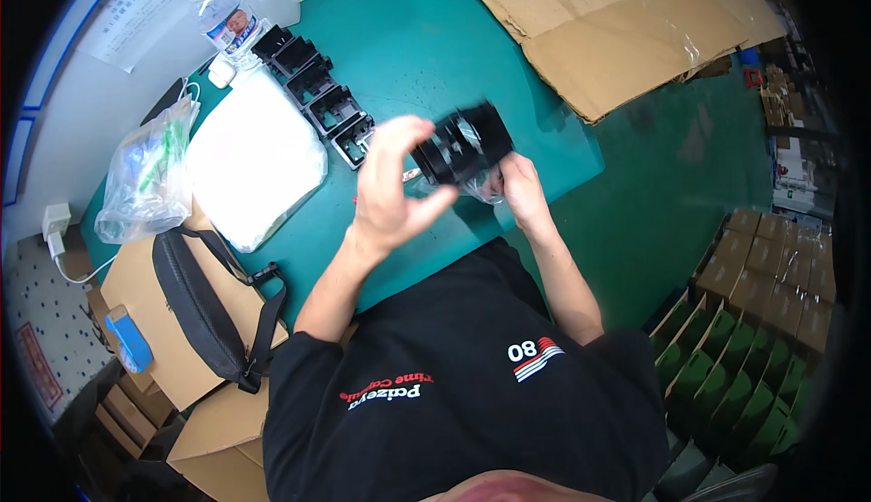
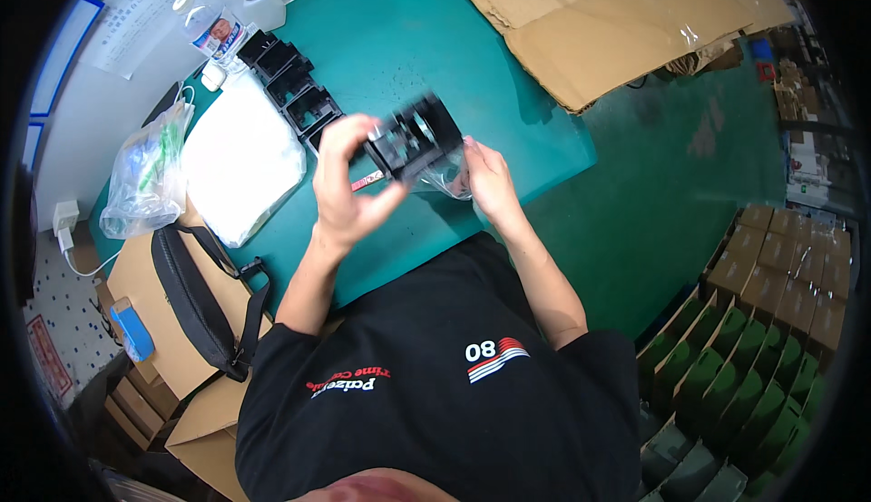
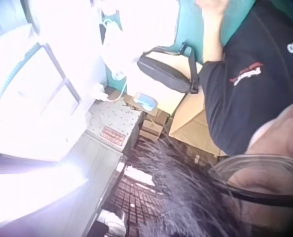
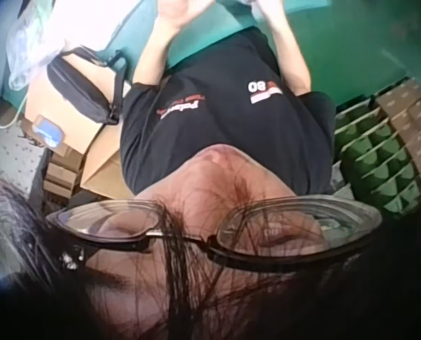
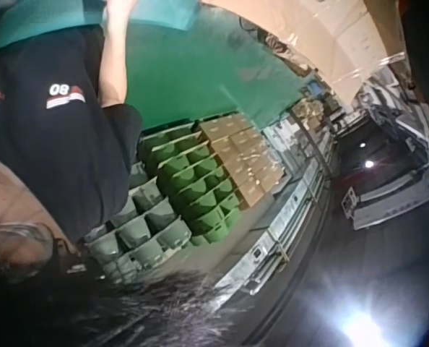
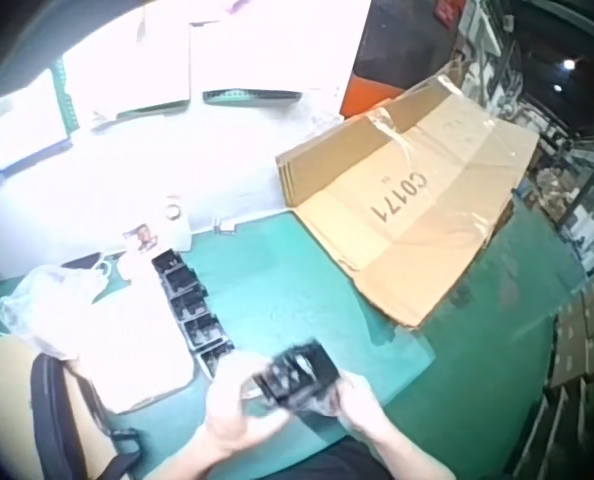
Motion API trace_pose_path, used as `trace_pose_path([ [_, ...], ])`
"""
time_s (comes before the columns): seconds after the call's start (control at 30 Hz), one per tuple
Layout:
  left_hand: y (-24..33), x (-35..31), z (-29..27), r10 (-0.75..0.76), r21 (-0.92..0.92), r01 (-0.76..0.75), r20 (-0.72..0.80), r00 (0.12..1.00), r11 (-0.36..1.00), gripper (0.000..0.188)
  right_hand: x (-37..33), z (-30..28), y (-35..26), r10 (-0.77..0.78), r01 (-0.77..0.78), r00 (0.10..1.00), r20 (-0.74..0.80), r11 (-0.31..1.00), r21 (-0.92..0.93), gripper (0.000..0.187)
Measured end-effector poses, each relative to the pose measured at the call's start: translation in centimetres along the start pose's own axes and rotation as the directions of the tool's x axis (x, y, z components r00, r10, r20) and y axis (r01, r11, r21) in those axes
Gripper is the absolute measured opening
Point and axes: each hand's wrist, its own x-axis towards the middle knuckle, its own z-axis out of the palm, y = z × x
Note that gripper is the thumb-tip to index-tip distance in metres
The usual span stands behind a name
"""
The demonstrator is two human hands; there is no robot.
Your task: The person uses a small metal pry tool to separate the halves of several black plastic electronic housings on a green workbench. After separating the components, the person places them into clear plastic bags for storage.
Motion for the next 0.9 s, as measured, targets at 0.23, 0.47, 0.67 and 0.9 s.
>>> trace_pose_path([
  [0.23,-0.9,-2.9,0.7,-0.003,-0.155,0.041,0.243,0.97,0.987,0.064,0.2,-1.1,0.1,0.083,-0.089,0.995,0.056,0.989,0.118,0.054],
  [0.47,0.0,-3.6,2.2,-0.065,-0.15,0.123,0.343,0.937,0.981,0.061,-1.5,-1.5,-0.7,-0.138,0.129,0.99,-0.01,0.952,-0.276,0.058],
  [0.67,-0.5,-5.4,2.6,-0.216,-0.116,0.267,0.331,0.919,0.957,0.06,-4.5,1.0,-4.3,-0.314,0.209,0.949,-0.014,0.665,-0.717,0.038],
  [0.9,0.5,-4.7,2.5,-0.095,0.221,0.056,0.169,0.981,0.974,0.06,-4.2,2.7,0.6,-0.586,0.358,0.804,-0.101,0.614,-0.704,0.031],
])
